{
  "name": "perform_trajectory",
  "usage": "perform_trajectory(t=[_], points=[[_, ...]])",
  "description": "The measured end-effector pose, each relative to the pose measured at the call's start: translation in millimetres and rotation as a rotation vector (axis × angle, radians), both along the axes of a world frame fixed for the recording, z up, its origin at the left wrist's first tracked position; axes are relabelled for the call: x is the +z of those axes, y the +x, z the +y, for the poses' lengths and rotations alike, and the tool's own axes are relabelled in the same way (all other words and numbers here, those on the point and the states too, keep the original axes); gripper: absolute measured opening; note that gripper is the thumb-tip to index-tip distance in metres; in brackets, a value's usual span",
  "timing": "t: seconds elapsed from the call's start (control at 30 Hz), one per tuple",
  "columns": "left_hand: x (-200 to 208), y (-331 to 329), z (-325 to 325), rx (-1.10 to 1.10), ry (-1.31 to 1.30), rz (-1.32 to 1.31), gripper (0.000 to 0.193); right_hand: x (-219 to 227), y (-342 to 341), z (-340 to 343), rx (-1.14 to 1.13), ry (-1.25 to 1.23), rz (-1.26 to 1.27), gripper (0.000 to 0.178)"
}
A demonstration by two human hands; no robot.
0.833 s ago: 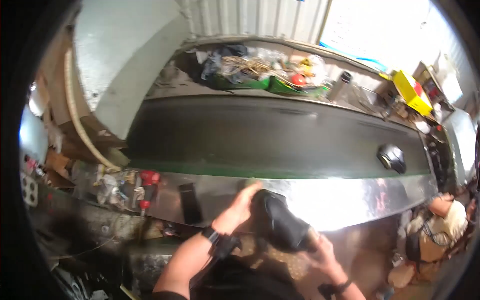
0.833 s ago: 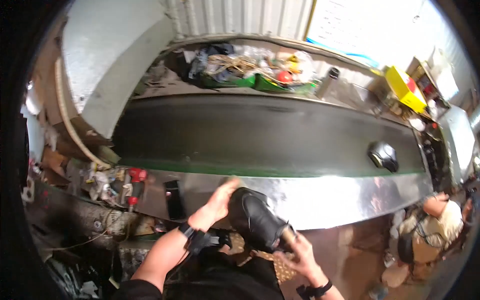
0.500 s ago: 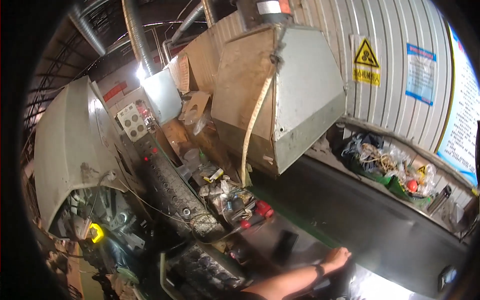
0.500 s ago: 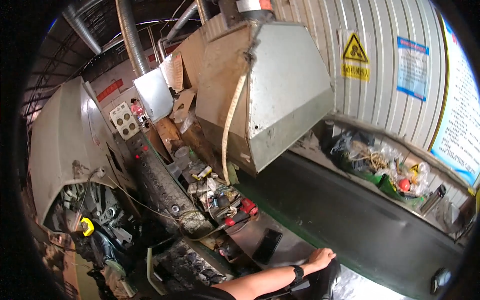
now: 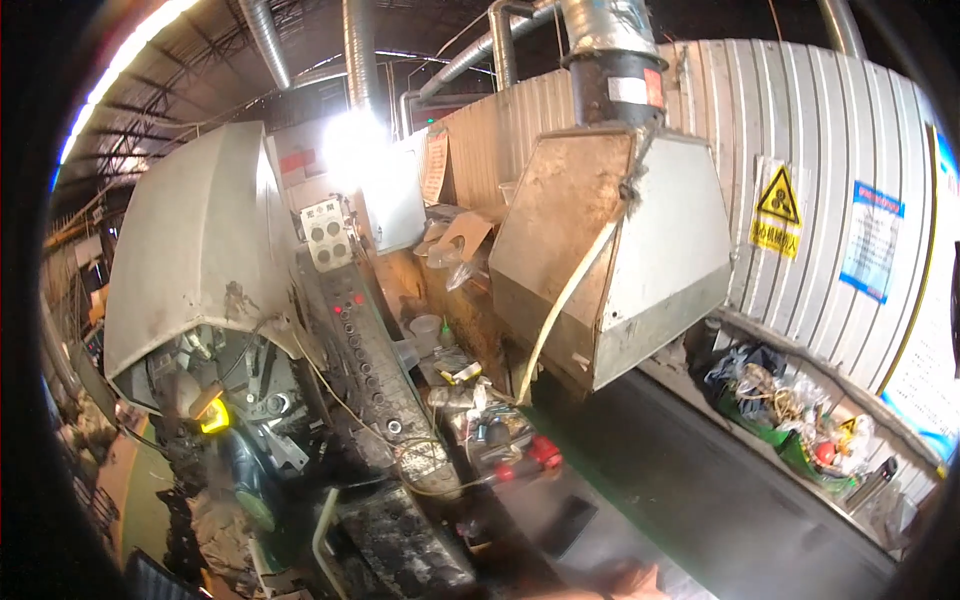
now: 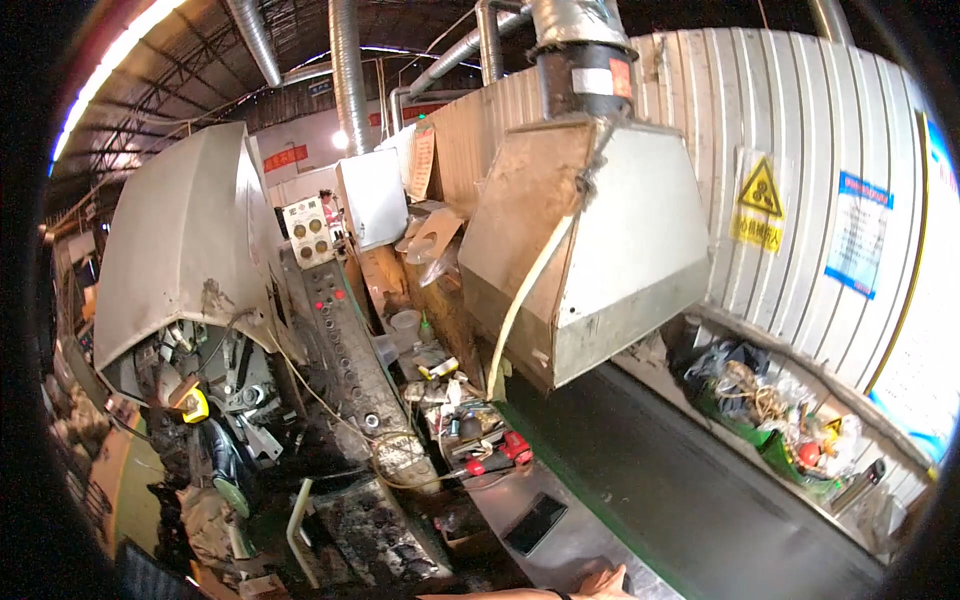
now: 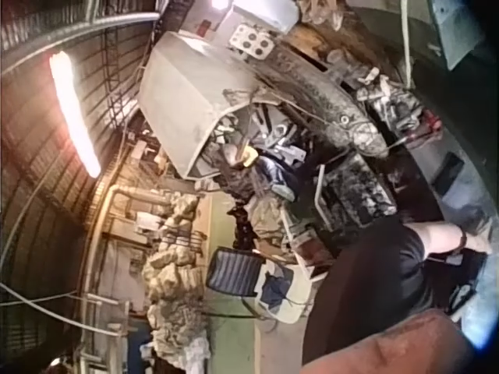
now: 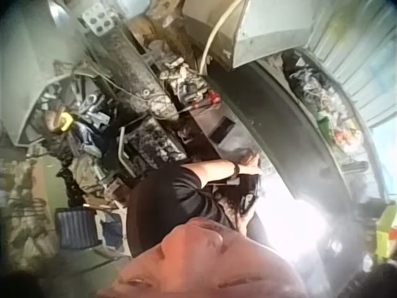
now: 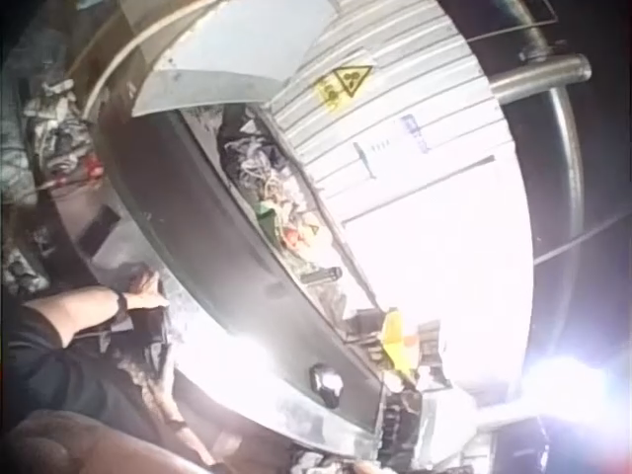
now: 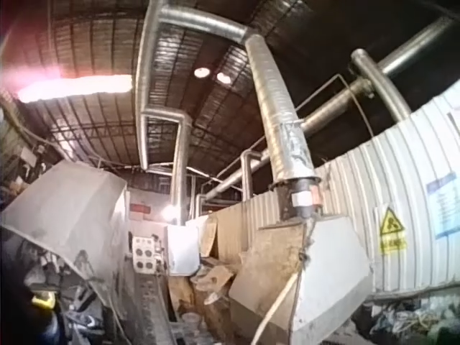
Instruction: Operate a toe-lasting machine to shape and secure the upper of a shoe onto a last.
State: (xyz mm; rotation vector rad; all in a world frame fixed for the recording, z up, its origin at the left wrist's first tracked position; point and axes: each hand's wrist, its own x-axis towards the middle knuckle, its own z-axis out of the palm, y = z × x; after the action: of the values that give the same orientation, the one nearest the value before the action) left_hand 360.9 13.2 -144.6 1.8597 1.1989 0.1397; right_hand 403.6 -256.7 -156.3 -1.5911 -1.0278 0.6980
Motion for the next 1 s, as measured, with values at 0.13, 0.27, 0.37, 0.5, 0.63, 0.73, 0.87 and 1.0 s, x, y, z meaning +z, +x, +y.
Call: perform_trajectory(t=[0.13, 0.27, 0.37, 0.5, 0.63, 0.73, 0.87, 1.0], points=[[-13.3, -7.7, -4.9, 0.169, 0.068, 0.046, 0.08, 2.1, -5.3, 8.9, -0.007, 0.061, -0.006, 0.098], [-31.4, -33.1, 3.1, 0.259, 0.076, -0.1, 0.081, -43.4, 13.3, 14.1, 0.077, -0.09, 0.024, 0.095], [-5.1, -51.8, -7.8, 0.326, 0.034, -0.267, 0.078, -26.1, 16.8, 42.2, 0.134, -0.1, 0.154, 0.088], [48.7, -108.6, -19.8, 0.322, 0.163, -0.401, 0.056, -6.6, -15.0, 67.0, 0.246, -0.155, 0.392, 0.078], [78.2, -167.1, -31.5, 0.485, 0.318, -0.557, 0.043, 33.7, -37.7, 104.7, 0.36, -0.259, 0.648, 0.07], [124.4, -255.9, -51.2, 0.636, 0.397, -0.504, 0.042, 158.4, -121.6, 115.2, 0.418, -0.348, 0.809, 0.066], [157.5, -374.2, -89.3, 0.796, 0.574, -0.498, 0.055, 179.7, -219.8, 102.1, 0.728, -0.026, 0.351, 0.049], [202.4, -480.4, -147.3, 0.953, 0.684, -0.459, 0.053, 181.3, -313.4, 95.4, 0.908, 0.009, 0.33, 0.046]])
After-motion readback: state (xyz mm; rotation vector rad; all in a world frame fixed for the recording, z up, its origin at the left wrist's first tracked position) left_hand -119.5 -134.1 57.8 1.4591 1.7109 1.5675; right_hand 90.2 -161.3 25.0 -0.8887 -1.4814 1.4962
